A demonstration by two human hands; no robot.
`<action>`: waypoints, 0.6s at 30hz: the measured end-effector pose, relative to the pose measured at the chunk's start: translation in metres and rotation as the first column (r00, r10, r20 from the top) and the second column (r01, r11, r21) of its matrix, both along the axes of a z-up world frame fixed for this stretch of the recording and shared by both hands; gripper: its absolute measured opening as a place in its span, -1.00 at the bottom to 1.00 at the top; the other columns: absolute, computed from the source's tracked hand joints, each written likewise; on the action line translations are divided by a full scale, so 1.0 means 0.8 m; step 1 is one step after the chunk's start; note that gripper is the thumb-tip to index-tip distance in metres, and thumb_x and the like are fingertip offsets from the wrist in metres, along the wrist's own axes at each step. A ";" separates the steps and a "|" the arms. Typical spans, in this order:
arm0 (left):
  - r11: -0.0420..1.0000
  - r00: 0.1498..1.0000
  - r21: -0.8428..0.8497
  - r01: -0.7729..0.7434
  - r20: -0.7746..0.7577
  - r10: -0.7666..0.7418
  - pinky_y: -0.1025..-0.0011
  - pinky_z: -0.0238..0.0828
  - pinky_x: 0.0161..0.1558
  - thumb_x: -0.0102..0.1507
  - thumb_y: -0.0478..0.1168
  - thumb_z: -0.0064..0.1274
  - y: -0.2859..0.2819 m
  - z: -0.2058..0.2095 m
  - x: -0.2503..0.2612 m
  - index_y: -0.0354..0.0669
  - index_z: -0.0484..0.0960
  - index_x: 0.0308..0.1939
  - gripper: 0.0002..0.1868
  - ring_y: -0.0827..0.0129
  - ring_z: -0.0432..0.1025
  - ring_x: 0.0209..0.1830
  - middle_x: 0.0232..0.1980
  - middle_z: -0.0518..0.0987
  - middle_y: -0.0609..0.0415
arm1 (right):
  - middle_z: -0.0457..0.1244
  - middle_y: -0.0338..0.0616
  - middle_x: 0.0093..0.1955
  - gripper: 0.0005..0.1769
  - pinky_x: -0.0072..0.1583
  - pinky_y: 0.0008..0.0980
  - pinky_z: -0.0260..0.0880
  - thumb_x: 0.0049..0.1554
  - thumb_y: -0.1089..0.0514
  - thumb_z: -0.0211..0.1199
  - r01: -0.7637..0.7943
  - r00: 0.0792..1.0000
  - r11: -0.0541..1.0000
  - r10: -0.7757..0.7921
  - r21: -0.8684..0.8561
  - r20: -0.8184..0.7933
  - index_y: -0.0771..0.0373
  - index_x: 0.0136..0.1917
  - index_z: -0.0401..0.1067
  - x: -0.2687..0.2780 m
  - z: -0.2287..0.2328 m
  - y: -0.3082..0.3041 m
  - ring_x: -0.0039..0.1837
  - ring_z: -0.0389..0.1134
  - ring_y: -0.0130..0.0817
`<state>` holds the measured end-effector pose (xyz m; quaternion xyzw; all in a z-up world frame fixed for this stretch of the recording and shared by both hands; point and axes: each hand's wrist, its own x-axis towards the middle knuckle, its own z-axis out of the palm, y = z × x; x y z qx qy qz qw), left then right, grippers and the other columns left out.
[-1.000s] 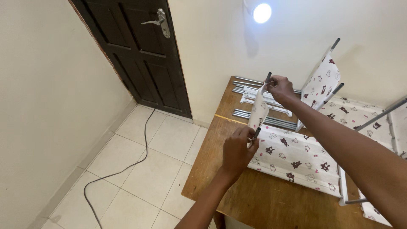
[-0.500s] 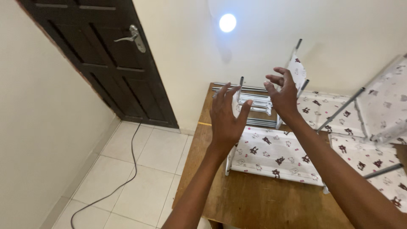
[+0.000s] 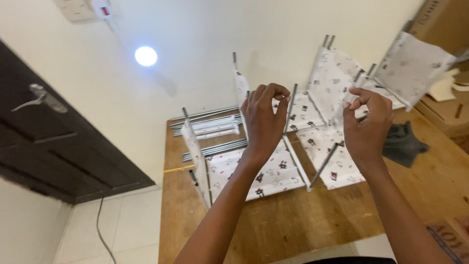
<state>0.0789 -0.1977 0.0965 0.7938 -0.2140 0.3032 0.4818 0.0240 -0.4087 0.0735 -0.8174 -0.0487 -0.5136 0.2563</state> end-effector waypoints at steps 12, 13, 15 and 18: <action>0.956 0.951 -0.045 0.289 -0.099 -0.293 0.18 0.34 0.19 0.44 0.00 -0.08 -0.152 -0.047 0.037 -0.05 0.63 0.12 -0.67 0.12 0.49 0.15 0.12 0.60 0.00 | 0.33 -0.14 -0.08 -0.75 -0.04 -0.42 0.30 0.17 0.11 0.39 0.196 0.884 0.793 0.113 0.577 -0.455 0.22 0.02 0.38 0.011 -0.205 -0.258 -0.05 0.31 -0.40; 0.954 0.944 -0.021 0.300 -0.141 -0.300 0.17 0.34 0.17 0.42 0.00 -0.07 -0.158 -0.050 0.042 -0.05 0.62 0.13 -0.67 0.13 0.49 0.13 0.13 0.59 0.00 | 0.31 -0.15 -0.11 -0.69 -0.10 -0.38 0.27 0.12 0.08 0.41 0.266 0.831 0.726 0.162 0.635 -0.533 0.19 0.05 0.38 0.020 -0.230 -0.269 -0.09 0.30 -0.38; 0.947 0.925 0.028 0.321 -0.223 -0.307 0.17 0.34 0.14 0.37 0.00 -0.04 -0.166 -0.058 0.052 -0.03 0.61 0.15 -0.65 0.14 0.50 0.11 0.16 0.57 0.01 | 0.31 -0.19 -0.13 -0.53 -0.16 -0.32 0.24 0.02 0.00 0.44 0.438 0.702 0.578 0.260 0.689 -0.663 0.16 0.10 0.33 0.029 -0.278 -0.291 -0.10 0.31 -0.39; 0.936 0.888 0.020 0.352 -0.323 -0.327 0.20 0.40 0.13 0.34 -0.01 -0.03 -0.171 -0.071 0.077 -0.01 0.59 0.16 -0.64 0.17 0.52 0.09 0.19 0.56 0.04 | 0.31 -0.09 -0.07 -0.26 -0.19 -0.21 0.18 -0.05 -0.07 0.48 0.516 0.645 0.443 0.363 0.733 -0.673 0.20 0.26 0.21 0.030 -0.359 -0.301 -0.07 0.31 -0.30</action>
